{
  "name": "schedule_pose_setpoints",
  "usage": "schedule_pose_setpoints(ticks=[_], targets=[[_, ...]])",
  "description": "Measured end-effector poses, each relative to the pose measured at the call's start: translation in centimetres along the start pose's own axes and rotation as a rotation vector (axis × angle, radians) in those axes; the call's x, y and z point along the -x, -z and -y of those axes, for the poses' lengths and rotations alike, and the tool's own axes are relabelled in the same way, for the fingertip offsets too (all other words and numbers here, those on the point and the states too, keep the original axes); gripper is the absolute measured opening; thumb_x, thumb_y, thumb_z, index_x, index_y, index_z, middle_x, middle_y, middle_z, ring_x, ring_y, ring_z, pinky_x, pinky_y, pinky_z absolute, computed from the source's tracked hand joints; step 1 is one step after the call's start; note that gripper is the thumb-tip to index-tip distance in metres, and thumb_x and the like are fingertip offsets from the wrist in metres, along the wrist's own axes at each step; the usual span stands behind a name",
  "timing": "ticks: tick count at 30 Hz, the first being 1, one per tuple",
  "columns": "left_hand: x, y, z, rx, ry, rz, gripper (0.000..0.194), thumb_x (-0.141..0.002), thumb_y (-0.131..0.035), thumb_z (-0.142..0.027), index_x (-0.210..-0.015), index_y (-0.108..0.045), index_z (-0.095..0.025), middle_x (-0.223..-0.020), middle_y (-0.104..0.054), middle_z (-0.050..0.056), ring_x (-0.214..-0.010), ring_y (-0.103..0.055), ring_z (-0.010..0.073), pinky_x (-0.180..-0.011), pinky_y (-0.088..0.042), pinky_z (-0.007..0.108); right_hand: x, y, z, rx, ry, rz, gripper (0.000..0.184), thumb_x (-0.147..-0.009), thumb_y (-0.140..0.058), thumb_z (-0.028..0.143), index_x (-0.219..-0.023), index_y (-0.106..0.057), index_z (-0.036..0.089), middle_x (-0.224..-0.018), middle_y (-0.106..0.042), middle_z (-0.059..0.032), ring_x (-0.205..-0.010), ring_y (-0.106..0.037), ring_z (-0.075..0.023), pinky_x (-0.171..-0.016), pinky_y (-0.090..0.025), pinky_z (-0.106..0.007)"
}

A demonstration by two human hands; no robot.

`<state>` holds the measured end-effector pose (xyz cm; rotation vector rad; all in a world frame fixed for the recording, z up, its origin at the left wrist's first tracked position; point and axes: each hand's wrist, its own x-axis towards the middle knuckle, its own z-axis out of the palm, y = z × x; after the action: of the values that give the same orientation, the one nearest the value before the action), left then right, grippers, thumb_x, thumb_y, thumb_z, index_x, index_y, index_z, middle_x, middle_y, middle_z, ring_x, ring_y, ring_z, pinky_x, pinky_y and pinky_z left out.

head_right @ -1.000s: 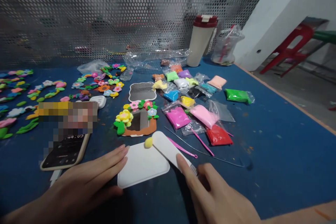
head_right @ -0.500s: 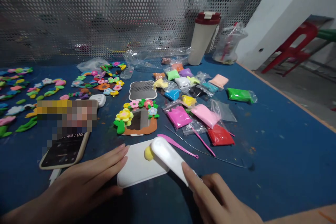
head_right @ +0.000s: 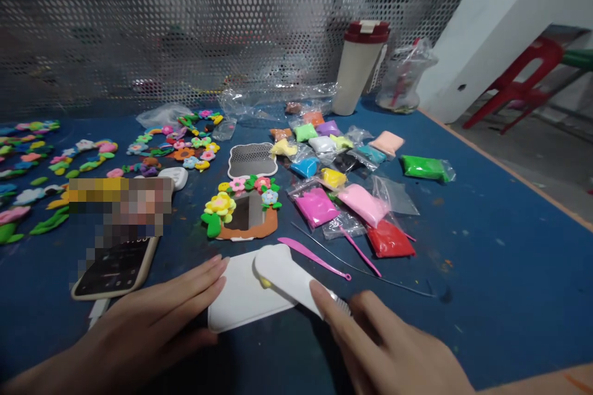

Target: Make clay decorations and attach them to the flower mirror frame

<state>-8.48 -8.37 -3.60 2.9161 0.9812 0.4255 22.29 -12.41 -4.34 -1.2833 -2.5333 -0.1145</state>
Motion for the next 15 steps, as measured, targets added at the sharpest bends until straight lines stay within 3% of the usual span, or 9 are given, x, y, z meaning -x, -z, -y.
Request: schedule_pose_setpoints(ticks=[5,9,12,15], targets=[[0.2,-0.3,0.4,0.004,0.001,-0.033,0.046,-0.087,-0.054,-0.042,-0.123,-0.053,-0.013,-0.125,-0.059,0.012,-0.111,-0.059,0.0224,-0.093,-0.05,0.029,-1.1,0.6,0.5,-0.082,0.12,0.051,0.045,-0.092,-0.028,0.018,-0.134,-0.044,0.018,-0.068,-0.059,-0.0032,-0.046,-0.059,-0.011,-0.039,-0.047,-0.017],[-0.1,-0.4,0.9,0.134,0.063,-0.117,0.038,-0.087,-0.055,-0.039,-0.12,-0.056,-0.02,-0.119,-0.065,0.008,-0.11,-0.061,0.0192,-0.094,-0.049,0.027,-0.4,0.4,0.1,-0.065,0.038,-0.014,0.045,-0.093,-0.029,0.016,-0.136,-0.042,0.016,-0.073,-0.059,-0.004,-0.046,-0.059,-0.0091,-0.04,-0.047,-0.015],[-0.9,0.3,0.8,0.26,0.143,-0.064,0.032,-0.089,-0.053,-0.028,-0.121,-0.056,-0.023,-0.118,-0.064,0.006,-0.109,-0.06,0.0176,-0.093,-0.05,0.027,-0.8,0.1,0.3,-0.065,0.047,-0.003,0.048,-0.089,-0.031,0.011,-0.134,-0.044,0.014,-0.075,-0.06,-0.0054,-0.047,-0.059,-0.0105,-0.04,-0.047,-0.017],[-1.7,1.7,0.7,0.343,0.235,-0.004,0.034,-0.088,-0.055,-0.027,-0.122,-0.054,-0.024,-0.123,-0.061,0.007,-0.112,-0.058,0.019,-0.092,-0.05,0.031,-1.4,-0.4,0.9,-0.094,0.025,0.002,0.049,-0.088,-0.031,0.011,-0.135,-0.044,0.016,-0.078,-0.06,-0.0065,-0.05,-0.06,-0.0121,-0.042,-0.048,-0.02]])
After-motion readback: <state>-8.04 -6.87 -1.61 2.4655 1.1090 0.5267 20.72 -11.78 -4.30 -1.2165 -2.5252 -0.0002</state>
